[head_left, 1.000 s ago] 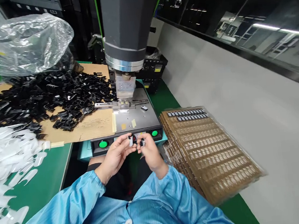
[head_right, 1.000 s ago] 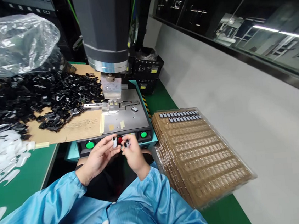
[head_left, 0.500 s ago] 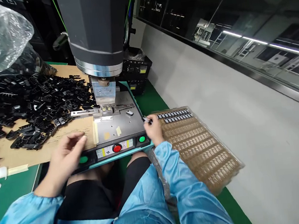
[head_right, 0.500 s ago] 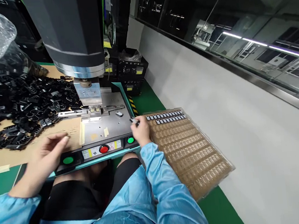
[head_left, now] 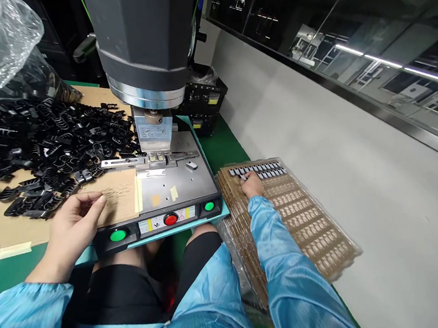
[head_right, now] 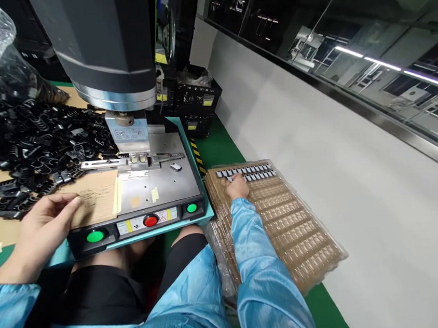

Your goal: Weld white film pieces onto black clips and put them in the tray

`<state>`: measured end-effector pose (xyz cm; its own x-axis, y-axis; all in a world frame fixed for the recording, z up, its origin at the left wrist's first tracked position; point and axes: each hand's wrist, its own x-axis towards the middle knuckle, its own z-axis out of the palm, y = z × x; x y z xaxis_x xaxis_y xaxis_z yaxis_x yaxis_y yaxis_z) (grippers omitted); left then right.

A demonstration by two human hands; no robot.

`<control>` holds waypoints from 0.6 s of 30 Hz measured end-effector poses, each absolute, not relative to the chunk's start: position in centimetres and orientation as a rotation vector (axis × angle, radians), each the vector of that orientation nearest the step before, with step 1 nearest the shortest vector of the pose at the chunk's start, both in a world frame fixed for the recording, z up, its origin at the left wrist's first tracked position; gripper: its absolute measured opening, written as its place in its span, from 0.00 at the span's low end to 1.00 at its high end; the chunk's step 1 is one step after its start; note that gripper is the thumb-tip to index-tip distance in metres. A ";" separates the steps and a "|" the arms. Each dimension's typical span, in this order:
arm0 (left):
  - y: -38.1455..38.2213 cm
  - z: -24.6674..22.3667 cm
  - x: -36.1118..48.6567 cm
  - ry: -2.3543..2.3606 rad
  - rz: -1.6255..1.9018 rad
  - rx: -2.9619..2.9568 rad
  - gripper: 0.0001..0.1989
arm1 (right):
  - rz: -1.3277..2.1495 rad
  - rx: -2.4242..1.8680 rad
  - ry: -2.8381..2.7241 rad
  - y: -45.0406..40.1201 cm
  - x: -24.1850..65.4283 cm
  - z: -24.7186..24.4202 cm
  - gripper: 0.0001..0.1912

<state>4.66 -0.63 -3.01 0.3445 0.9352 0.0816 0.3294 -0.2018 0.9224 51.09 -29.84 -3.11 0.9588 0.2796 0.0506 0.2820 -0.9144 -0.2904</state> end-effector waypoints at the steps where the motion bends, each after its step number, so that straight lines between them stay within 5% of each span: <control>1: -0.6 -3.0 4.6 1.133 0.865 1.730 0.22 | -0.010 -2.814 -0.426 -29.8 51.1 -3.2 0.13; 18: -0.5 -3.1 4.6 1.070 0.827 1.761 0.21 | -0.174 -2.795 -0.742 -28.6 50.5 -3.9 0.19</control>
